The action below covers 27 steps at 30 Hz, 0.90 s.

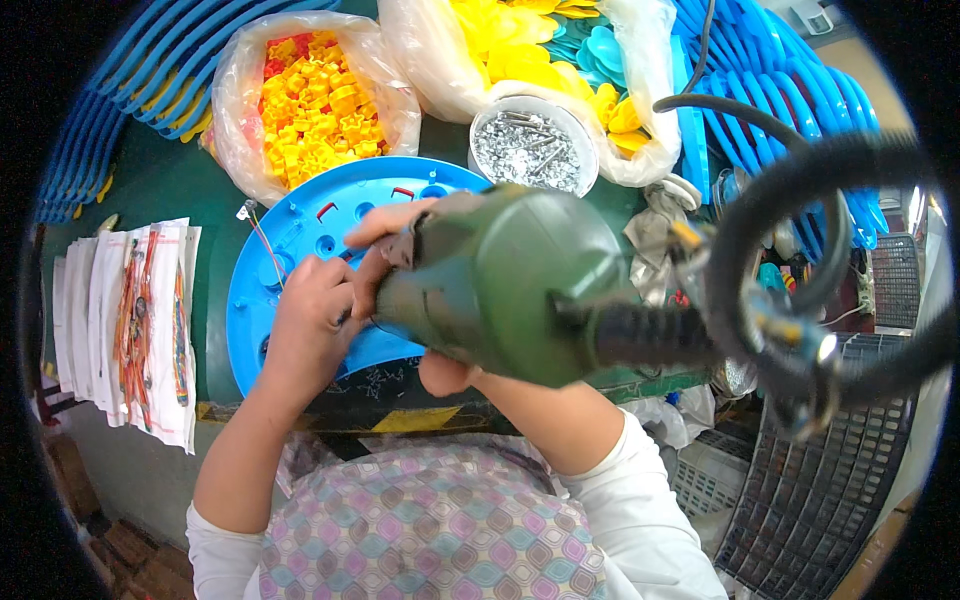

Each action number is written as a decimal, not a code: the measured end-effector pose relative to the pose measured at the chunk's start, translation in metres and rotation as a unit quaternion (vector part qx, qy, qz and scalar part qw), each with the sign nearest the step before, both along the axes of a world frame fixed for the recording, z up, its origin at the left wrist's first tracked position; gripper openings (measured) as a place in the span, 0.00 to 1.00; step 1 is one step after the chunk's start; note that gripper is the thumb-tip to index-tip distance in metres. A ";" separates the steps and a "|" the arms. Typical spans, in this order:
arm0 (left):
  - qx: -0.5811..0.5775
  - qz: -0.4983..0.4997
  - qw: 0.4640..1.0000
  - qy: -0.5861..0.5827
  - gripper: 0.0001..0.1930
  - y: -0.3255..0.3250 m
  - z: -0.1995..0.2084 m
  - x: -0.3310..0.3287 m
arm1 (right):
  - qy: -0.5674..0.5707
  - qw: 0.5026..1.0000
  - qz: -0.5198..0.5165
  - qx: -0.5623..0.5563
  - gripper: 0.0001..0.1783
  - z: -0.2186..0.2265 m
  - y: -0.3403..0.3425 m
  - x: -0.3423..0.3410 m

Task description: The person assembles a blue plastic toy by inserting small plastic pieces and using a green electric screwdriver to secure components. They repeatedly place star-shaped and flower-shaped pieces into the toy, tighten screws, and handle wires and small metal parts. The person also picks up and sets aside stacks of similar blue plastic toys during the process.

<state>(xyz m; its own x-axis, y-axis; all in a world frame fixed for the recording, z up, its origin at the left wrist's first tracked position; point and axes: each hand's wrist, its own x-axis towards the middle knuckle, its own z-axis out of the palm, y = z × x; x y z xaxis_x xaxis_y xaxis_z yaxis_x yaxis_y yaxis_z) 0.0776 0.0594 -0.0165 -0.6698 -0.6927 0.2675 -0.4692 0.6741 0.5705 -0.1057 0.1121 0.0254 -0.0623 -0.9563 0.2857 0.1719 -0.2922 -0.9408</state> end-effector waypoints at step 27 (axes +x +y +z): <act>0.068 -0.027 0.997 0.013 0.13 0.001 0.018 -0.001 | -0.074 0.981 -0.055 -0.169 0.68 -0.030 0.082 -0.036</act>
